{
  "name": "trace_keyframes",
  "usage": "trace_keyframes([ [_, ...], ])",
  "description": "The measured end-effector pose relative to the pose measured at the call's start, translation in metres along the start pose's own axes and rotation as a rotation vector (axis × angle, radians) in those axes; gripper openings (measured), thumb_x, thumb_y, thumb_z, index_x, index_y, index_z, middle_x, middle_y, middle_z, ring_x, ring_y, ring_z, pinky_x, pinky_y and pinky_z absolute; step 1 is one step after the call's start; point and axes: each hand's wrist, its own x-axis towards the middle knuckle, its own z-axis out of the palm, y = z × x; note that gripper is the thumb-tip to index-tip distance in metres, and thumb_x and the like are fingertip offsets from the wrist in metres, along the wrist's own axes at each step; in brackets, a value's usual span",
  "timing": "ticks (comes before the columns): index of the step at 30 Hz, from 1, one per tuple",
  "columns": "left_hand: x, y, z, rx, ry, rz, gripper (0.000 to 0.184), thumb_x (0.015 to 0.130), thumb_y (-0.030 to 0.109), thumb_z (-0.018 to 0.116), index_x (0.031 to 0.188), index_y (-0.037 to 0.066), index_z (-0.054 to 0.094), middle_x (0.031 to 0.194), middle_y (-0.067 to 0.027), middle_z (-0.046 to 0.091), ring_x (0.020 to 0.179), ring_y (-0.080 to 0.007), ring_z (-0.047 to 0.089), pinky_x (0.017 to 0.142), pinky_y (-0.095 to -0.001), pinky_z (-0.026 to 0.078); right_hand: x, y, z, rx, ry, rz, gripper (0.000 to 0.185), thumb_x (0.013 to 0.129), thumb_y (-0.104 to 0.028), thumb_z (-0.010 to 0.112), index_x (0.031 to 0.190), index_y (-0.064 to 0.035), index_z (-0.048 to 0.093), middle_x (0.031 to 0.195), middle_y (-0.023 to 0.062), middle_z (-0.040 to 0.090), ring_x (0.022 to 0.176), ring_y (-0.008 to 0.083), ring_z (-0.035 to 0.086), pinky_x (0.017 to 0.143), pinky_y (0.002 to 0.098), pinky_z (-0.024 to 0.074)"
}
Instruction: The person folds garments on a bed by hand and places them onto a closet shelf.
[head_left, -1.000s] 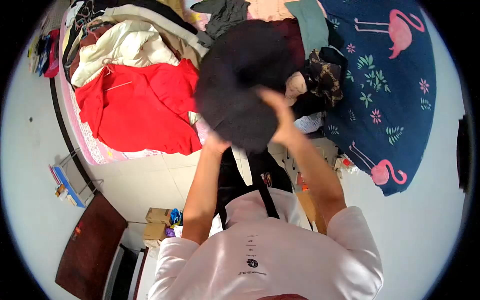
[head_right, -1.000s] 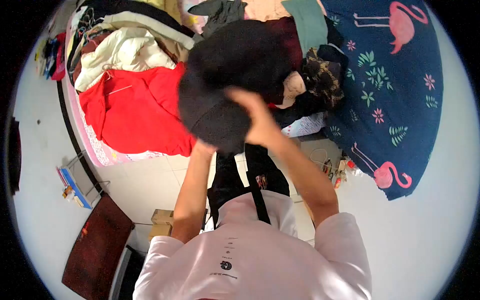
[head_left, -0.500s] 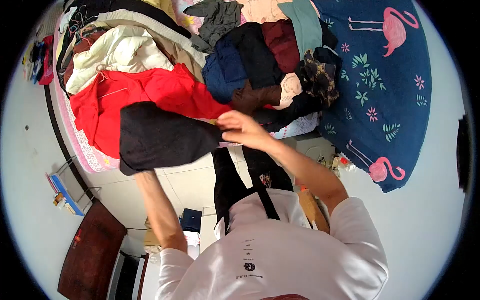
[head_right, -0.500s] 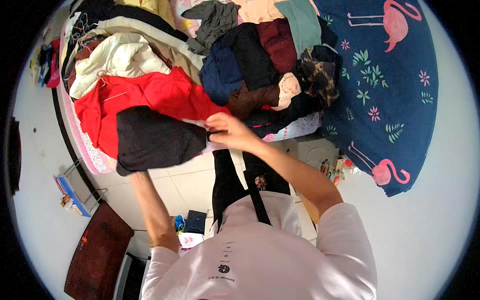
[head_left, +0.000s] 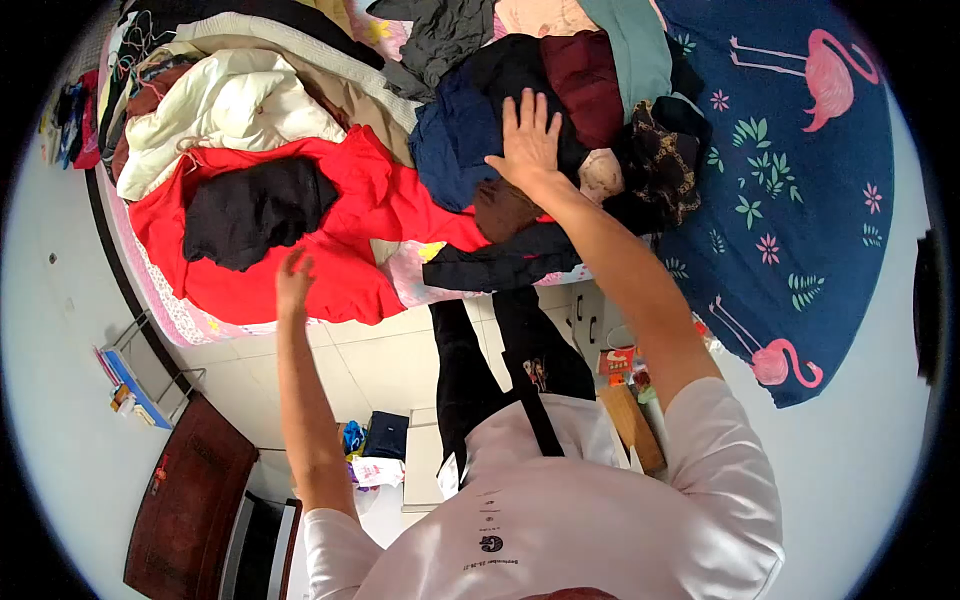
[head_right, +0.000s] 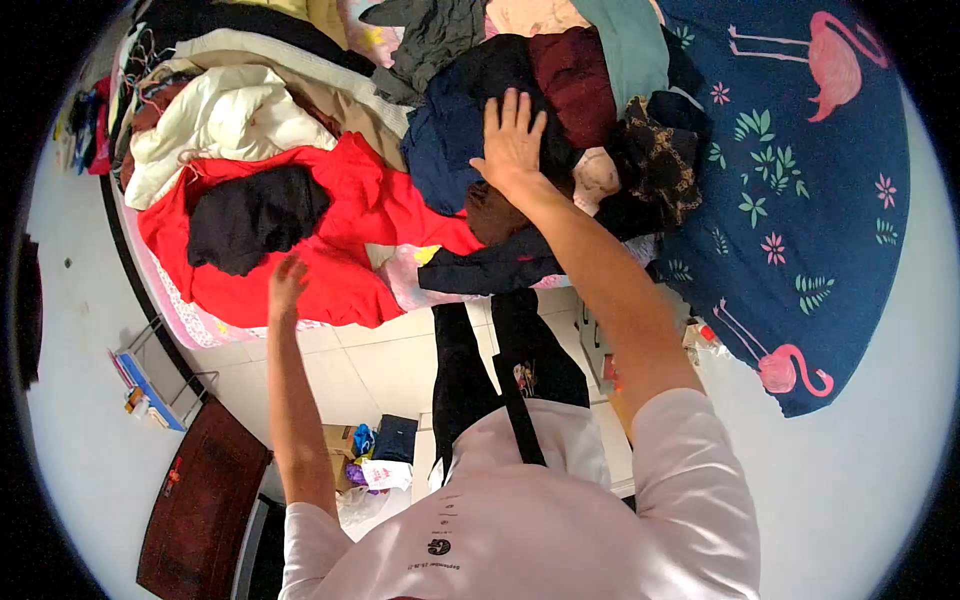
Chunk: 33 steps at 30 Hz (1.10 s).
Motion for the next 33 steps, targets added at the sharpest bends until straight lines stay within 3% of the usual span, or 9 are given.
trace_keyframes([
  [3,-0.018,-0.012,0.051,0.037,-0.151,-0.042,0.040,0.096,0.010,0.056,0.135,0.006,0.054,0.123,-0.0065,0.062,0.106,-0.0170,0.063,0.083,-0.0304,0.052,0.011,0.013,0.028,-0.120,-0.110,0.197,0.112,0.071,-0.044,0.085,0.154,-0.0042,0.022,0.159,0.0270,0.019,0.147,0.0467,0.016,0.111,0.0675,0.0250],
  [8,-0.065,0.017,0.109,-0.005,-0.328,-0.017,0.033,0.097,0.013,0.059,0.129,0.002,0.058,0.115,-0.0060,0.065,0.100,-0.0153,0.062,0.082,-0.0279,0.050,0.028,0.056,0.042,0.058,-0.109,0.143,0.094,0.080,-0.016,0.075,0.157,-0.0129,0.021,0.154,0.0314,0.023,0.139,0.0463,0.036,0.105,0.0459,0.0462],
  [11,-0.068,0.014,0.128,-0.013,-0.390,0.052,0.029,0.098,0.014,0.060,0.123,0.001,0.061,0.107,-0.0058,0.067,0.095,-0.0146,0.062,0.078,-0.0262,0.049,0.049,0.100,0.006,0.368,-0.114,0.180,0.072,0.071,-0.011,0.069,0.141,-0.0085,0.051,0.119,0.0249,0.065,0.108,0.0403,0.065,0.094,0.0431,0.0527],
  [13,-0.081,0.020,0.137,-0.029,-0.386,0.039,0.028,0.099,0.015,0.059,0.122,0.001,0.061,0.106,-0.0063,0.067,0.096,-0.0154,0.064,0.078,-0.0270,0.049,0.059,0.141,-0.003,0.542,-0.019,0.182,0.063,0.067,-0.010,0.064,0.130,-0.0078,0.063,0.104,0.0209,0.072,0.099,0.0370,0.069,0.092,0.0410,0.0528],
  [17,-0.123,0.053,0.152,-0.228,-0.446,0.017,0.029,0.100,0.023,0.061,0.122,0.004,0.062,0.111,-0.0072,0.067,0.100,-0.0171,0.066,0.079,-0.0291,0.051,0.022,0.148,-0.141,1.034,-0.229,0.350,0.068,0.067,-0.010,0.065,0.133,0.0041,0.056,0.116,0.0138,0.065,0.098,0.0251,0.064,0.086,0.0319,0.0490],
  [23,-0.176,0.103,0.165,-0.457,-0.541,-0.064,0.046,0.100,0.037,0.060,0.133,0.006,0.055,0.134,-0.0119,0.058,0.120,-0.0247,0.058,0.100,-0.0382,0.048,-0.062,0.119,-0.270,1.583,-0.183,0.187,0.068,0.066,-0.010,0.057,0.133,0.0002,0.056,0.111,0.0123,0.066,0.093,0.0234,0.064,0.083,0.0333,0.0528],
  [27,-0.205,0.175,0.168,-0.862,-0.759,-0.079,0.083,0.092,0.067,0.051,0.147,0.005,0.039,0.145,-0.0172,0.047,0.127,-0.0315,0.052,0.106,-0.0465,0.044,-0.106,0.072,-0.310,1.968,-0.212,0.059,0.074,0.065,-0.013,0.055,0.138,0.0006,0.050,0.129,0.0168,0.061,0.114,0.0305,0.061,0.098,0.0382,0.0503],
  [29,-0.222,0.216,0.155,-1.142,-0.975,0.057,0.097,0.086,0.077,0.047,0.151,0.006,0.033,0.149,-0.0180,0.044,0.133,-0.0342,0.048,0.110,-0.0498,0.040,-0.111,0.055,-0.304,1.998,-0.236,0.040,0.074,0.066,-0.012,0.056,0.139,-0.0013,0.051,0.121,0.0147,0.063,0.102,0.0260,0.064,0.090,0.0351,0.0526],
  [33,-0.274,0.281,0.108,-1.510,-0.906,0.376,0.070,0.092,0.058,0.061,0.134,0.002,0.055,0.135,-0.0172,0.059,0.121,-0.0328,0.059,0.106,-0.0487,0.046,-0.130,0.005,-0.323,1.768,-0.371,-0.022,0.073,0.072,-0.006,0.058,0.144,-0.0023,0.046,0.125,0.0122,0.062,0.104,0.0217,0.064,0.091,0.0319,0.0534],
])
